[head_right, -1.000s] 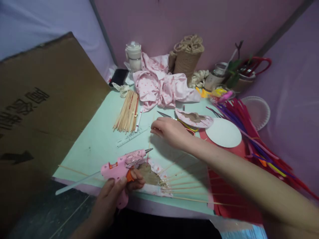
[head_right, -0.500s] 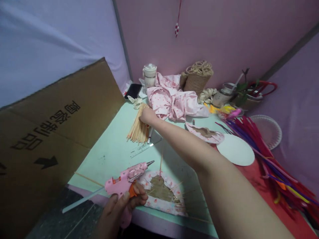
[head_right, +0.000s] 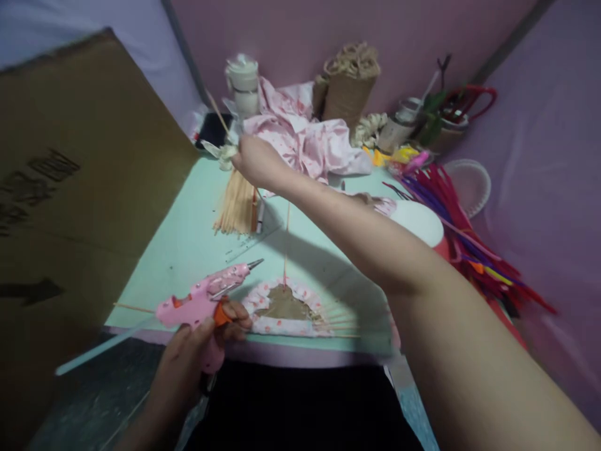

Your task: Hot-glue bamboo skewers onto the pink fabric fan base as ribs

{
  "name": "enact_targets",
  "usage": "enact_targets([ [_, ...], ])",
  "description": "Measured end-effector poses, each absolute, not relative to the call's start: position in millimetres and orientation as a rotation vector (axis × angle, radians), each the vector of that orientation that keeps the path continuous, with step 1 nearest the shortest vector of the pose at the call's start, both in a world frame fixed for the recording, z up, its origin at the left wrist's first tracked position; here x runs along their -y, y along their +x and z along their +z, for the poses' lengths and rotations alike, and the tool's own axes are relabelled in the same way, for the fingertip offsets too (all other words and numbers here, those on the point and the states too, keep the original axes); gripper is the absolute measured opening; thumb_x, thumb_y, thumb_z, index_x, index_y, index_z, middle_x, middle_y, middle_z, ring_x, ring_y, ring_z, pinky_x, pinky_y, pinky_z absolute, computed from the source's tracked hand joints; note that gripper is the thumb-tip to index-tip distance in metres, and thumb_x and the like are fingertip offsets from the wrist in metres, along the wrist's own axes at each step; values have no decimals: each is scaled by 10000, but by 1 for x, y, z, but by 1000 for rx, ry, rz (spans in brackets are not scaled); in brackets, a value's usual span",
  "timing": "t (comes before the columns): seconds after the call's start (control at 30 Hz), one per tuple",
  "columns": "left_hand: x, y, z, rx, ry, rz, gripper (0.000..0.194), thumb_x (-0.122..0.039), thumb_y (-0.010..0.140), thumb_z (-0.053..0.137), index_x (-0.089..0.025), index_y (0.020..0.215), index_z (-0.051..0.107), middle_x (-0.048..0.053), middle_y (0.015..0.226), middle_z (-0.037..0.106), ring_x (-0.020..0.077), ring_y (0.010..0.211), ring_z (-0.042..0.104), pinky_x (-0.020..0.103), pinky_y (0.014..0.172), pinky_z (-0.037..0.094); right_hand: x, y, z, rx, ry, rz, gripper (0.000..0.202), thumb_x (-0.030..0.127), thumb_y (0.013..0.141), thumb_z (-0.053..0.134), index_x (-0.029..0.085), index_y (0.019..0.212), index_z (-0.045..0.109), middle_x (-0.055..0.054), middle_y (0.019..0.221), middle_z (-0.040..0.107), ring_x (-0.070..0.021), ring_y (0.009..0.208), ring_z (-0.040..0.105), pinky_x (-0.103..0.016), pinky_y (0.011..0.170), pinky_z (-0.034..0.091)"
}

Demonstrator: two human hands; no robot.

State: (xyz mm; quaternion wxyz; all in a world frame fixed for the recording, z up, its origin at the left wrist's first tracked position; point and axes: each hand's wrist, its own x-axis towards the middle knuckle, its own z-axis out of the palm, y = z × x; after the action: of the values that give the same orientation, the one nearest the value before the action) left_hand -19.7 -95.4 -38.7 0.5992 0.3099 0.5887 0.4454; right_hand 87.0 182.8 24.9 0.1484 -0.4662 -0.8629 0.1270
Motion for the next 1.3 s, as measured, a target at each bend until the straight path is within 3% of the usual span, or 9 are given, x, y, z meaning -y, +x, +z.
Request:
enact_targets([
  [0.17, 79, -28, -22, -1367, 1007, 754, 468, -556, 905, 524, -206, 616, 639, 21, 609, 616, 189, 596, 564, 280, 560, 430, -120, 173, 44, 2386, -1327, 283, 171, 162, 930, 395, 210, 1000, 543, -76, 946, 661, -208, 827, 571, -319, 716, 380],
  [0.3, 63, -25, -8, -1381, 1155, 604, 402, -555, 882, 562, -197, 738, 672, -8, 614, 597, 168, 572, 543, 260, 551, 443, -76, 240, 22, 2252, -1369, 388, 105, 207, 933, 435, 210, 943, 540, -35, 831, 629, -175, 741, 564, -310, 693, 384],
  [0.43, 47, -14, 1, -1354, 1262, 478, 449, -537, 883, 579, -185, 609, 629, -13, 573, 578, 137, 527, 514, 242, 542, 438, -58, 275, -4, 2002, -1295, 736, 29, 223, 906, 504, 215, 878, 506, -23, 821, 639, -155, 730, 601, -305, 683, 441],
  [0.6, 33, 5, 8, -1308, 1141, 602, 374, -518, 899, 586, -169, 868, 717, -5, 634, 633, 140, 573, 555, 236, 585, 455, -79, 265, -3, 1614, -1137, 1171, 95, 201, 912, 506, 231, 856, 435, -33, 867, 673, -135, 707, 638, -299, 657, 502],
  [0.77, 33, 10, 10, -1284, 1024, 805, 379, -515, 915, 566, -158, 905, 691, -36, 570, 582, 91, 476, 456, 194, 481, 364, -112, 243, 21, 1869, -1259, 820, 110, 109, 883, 477, 218, 896, 486, -27, 844, 655, -153, 757, 601, -302, 690, 466],
  [0.9, 38, -5, 11, -1315, 1118, 697, 387, -514, 912, 575, -150, 939, 702, -17, 614, 622, 107, 507, 499, 211, 497, 369, -110, 250, 16, 2301, -1556, 510, 93, 172, 862, 524, 179, 889, 613, -67, 847, 672, -190, 789, 589, -314, 690, 409],
  [1.03, 37, -17, 12, -1340, 1167, 623, 403, -522, 912, 564, -146, 935, 709, -17, 596, 609, 125, 523, 520, 230, 520, 379, -91, 255, -18, 2636, -1739, 497, 152, 262, 816, 601, 154, 814, 708, -119, 827, 702, -212, 750, 624, -306, 619, 377],
  [1.13, 36, -16, 14, -1351, 1177, 578, 398, -506, 927, 535, -147, 965, 704, -18, 611, 601, 131, 531, 512, 242, 533, 379, -79, 250, -37, 2646, -1780, 472, 216, 227, 818, 555, 114, 845, 737, -171, 850, 712, -231, 729, 642, -313, 585, 364],
  [1.3, 46, -7, 19, -1380, 1197, 598, 364, -479, 897, 532, -166, 913, 719, -7, 627, 602, 148, 531, 497, 269, 549, 381, -90, 232, -25, 2602, -1747, 341, 275, 186, 829, 504, 94, 947, 735, -190, 915, 707, -250, 816, 647, -320, 624, 380],
])
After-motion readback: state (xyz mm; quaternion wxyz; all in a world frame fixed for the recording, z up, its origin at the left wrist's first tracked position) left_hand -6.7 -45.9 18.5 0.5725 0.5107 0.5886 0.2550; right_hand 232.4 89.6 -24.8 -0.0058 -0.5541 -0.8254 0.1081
